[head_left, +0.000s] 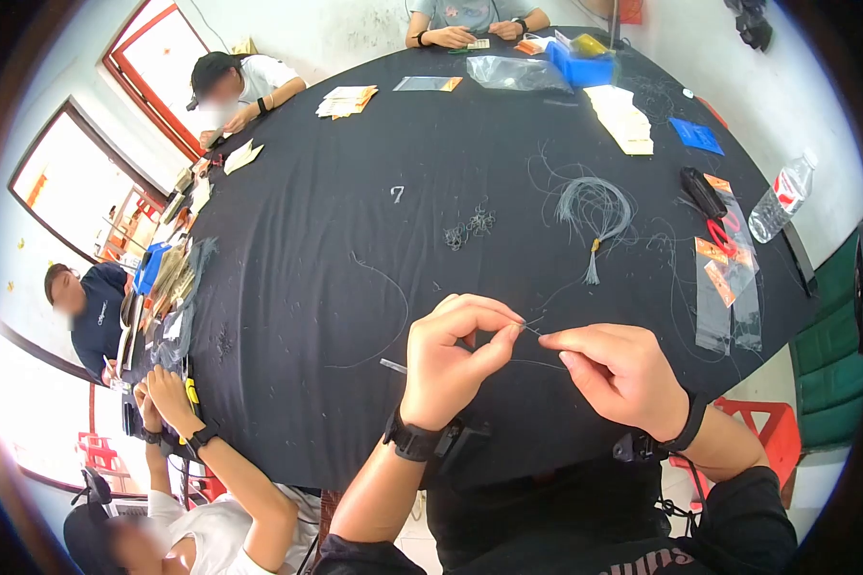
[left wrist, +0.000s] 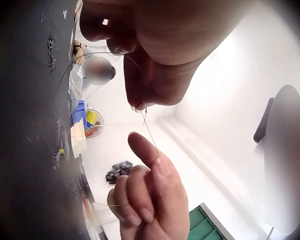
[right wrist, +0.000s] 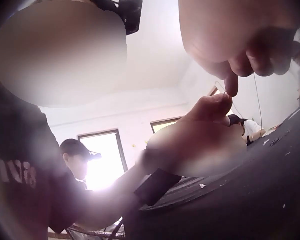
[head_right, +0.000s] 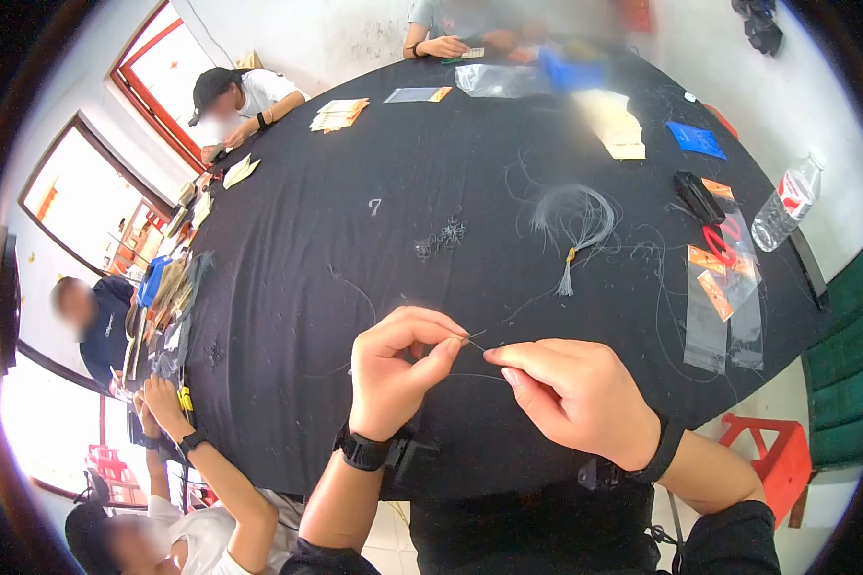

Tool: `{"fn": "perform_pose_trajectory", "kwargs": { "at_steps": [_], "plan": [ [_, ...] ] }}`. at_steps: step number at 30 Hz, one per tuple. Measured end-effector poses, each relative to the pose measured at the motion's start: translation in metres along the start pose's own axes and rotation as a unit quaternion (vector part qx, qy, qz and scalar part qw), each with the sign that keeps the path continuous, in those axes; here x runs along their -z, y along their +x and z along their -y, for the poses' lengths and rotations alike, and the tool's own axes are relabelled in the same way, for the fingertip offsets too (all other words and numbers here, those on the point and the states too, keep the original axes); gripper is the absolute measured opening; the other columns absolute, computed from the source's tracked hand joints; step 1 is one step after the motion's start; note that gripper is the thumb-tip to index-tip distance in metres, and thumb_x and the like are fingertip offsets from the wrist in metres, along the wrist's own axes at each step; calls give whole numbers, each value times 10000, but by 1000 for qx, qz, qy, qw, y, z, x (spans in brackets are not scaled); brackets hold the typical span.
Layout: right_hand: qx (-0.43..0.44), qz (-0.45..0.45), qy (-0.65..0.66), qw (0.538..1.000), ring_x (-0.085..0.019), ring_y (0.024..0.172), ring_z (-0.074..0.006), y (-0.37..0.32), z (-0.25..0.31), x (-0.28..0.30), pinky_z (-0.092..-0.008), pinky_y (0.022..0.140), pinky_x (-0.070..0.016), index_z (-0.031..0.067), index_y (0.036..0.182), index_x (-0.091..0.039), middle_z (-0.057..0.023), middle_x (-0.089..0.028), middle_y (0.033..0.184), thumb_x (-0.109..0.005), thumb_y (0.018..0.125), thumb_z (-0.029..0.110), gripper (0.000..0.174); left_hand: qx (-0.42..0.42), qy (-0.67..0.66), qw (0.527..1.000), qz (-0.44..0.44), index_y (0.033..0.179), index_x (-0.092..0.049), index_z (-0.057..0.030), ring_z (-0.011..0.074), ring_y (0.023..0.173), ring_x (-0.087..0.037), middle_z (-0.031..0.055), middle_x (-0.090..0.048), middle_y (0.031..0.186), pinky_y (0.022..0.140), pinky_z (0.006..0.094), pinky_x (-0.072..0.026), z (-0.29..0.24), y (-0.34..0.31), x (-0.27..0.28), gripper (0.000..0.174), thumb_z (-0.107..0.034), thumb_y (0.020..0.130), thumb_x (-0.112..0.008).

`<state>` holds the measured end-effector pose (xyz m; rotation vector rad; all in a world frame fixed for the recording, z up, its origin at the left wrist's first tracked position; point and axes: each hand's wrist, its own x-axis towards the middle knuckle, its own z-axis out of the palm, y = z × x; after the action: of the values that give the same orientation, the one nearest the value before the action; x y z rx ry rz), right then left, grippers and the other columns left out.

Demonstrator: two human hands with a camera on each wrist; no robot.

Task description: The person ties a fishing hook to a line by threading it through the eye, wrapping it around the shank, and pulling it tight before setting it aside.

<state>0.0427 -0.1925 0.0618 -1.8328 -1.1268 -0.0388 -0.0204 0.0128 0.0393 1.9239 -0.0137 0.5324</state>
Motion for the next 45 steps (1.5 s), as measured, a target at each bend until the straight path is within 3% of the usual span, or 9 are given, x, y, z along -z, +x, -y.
{"fn": "perform_pose_trajectory", "kwargs": {
  "at_steps": [2, 5, 12, 20, 30, 35, 39, 45],
  "plan": [
    [4, 8, -20, 1000, -614, 583, -221, 0, 1, 2, -308, 556, -484, 27, 1002, -692, -105, -660, 742, -642, 847, 0, 165, 20, 16, 1000, 0, 773, -717, -66, 107, 792, -616, -1, -729, 882, 582, 238, -428, -1, 0, 0, 31, -38, 766, -726],
    [17, 8, -43, 999, -608, 572, -223, 2, 2, 4, -309, 547, -482, 29, 994, -691, -102, -654, 733, -654, 833, -6, 169, 3, 16, 1000, 14, 806, -723, -45, 84, 759, -599, 36, -717, 909, 609, 216, -407, 1, -1, -1, 30, -25, 784, -728],
    [17, -19, -57, 998, -567, 538, -212, 3, -1, 4, -307, 520, -449, 34, 969, -695, -87, -623, 691, -676, 816, -11, 160, -42, 15, 998, 37, 800, -710, -19, 138, 818, -638, 54, -714, 893, 701, 273, -486, 10, -1, -3, 37, -4, 766, -712],
    [-19, -36, -40, 998, -506, 502, -121, 5, 1, 6, -256, 475, -391, 24, 939, -699, -66, -617, 689, -681, 812, -32, 140, -33, 14, 997, 67, 802, -705, -15, 157, 823, -651, 62, -715, 877, 749, 292, -498, 7, -1, -3, 47, -1, 757, -705],
    [-37, -45, -31, 998, -445, 474, -65, 6, -6, 11, -233, 450, -332, 10, 912, -687, -40, -610, 686, -699, 807, -26, 112, -57, 11, 991, 123, 785, -701, -35, 154, 763, -639, 44, -734, 873, 725, 289, -484, 2, 1, -2, 50, -31, 739, -719],
    [-85, -43, 30, 995, -404, 501, -23, 6, -14, 13, -217, 468, -296, 23, 892, -681, 5, -549, 635, -719, 810, -3, 95, -79, -16, 987, 139, 760, -689, -38, 142, 723, -628, 37, -737, 863, 692, 282, -469, 1, 0, -5, 44, -44, 737, -725],
    [-138, -31, 105, 984, -381, 533, -2, 6, -25, 12, -206, 499, -289, 37, 880, -676, 54, -481, 595, -725, 825, 25, 74, -95, -32, 987, 126, 748, -687, -45, 136, 704, -616, 40, -735, 841, 679, 280, -461, -1, 0, -4, 48, -42, 733, -732],
    [-195, -17, 171, 966, -387, 547, -5, -3, -28, -1, -210, 508, -299, 40, 878, -677, 66, -461, 578, -726, 834, 51, 67, -107, -27, 993, 51, 765, -703, -43, 119, 695, -601, 38, -733, 837, 658, 262, -453, 1, -1, -3, 47, -23, 736, -734]
  ]
}}
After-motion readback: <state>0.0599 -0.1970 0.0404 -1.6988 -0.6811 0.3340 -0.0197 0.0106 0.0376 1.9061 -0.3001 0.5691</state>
